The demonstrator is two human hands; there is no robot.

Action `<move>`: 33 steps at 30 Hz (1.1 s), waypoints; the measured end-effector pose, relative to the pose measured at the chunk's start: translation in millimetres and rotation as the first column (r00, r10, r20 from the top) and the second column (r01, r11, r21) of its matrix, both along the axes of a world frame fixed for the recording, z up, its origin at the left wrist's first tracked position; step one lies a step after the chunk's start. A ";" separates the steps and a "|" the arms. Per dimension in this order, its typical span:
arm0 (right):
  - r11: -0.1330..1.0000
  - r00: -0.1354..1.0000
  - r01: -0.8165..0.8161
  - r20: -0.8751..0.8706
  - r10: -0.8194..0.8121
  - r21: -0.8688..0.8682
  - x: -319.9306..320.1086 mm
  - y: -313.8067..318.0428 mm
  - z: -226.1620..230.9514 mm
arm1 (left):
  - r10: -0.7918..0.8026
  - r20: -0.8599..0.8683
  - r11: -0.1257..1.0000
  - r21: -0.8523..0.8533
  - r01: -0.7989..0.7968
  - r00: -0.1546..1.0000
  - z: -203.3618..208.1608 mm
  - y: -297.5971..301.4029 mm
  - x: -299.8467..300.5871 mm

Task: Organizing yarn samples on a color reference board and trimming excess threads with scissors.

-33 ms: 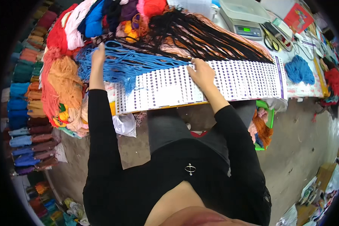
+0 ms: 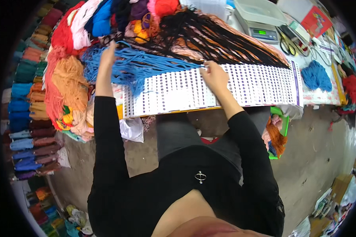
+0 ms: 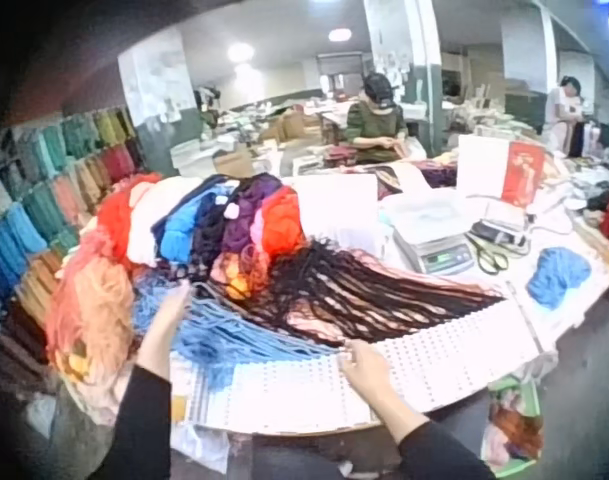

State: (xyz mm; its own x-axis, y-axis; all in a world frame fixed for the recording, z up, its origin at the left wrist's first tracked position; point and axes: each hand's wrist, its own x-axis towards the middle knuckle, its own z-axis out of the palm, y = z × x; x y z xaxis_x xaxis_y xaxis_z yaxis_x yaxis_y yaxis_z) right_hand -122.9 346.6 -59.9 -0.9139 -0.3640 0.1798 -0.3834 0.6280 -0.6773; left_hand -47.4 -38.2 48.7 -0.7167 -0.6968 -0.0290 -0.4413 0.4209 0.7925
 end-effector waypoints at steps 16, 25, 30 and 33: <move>0.355 0.222 -0.173 0.314 0.923 -0.919 29.3 -43.1 122.5 | -0.065 -0.715 0.445 0.604 0.661 0.697 154.1 -14.4 59.1; 0.732 0.556 -0.251 0.525 0.644 -0.633 -54.0 92.8 116.4 | 0.543 -0.564 0.572 0.791 0.219 0.622 95.4 -177.5 164.5; 0.725 0.747 0.040 0.502 0.435 -0.688 -86.0 149.3 111.9 | 0.684 -0.537 0.589 0.806 0.060 0.494 74.0 -267.7 229.0; 0.907 0.906 -0.013 0.380 0.189 -0.420 -79.7 163.6 98.0 | 0.606 -0.575 0.594 0.787 0.169 0.549 47.5 -247.0 200.4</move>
State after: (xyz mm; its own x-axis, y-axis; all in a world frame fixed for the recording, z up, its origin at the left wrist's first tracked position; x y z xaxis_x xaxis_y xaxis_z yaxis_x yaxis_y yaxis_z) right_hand -202.6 510.3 38.1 -0.8992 -0.4351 -0.0458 -0.0684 0.2431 -0.9676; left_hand 153.0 -285.2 96.2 -0.5349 -0.8328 -0.1427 0.4772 -0.4371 0.7624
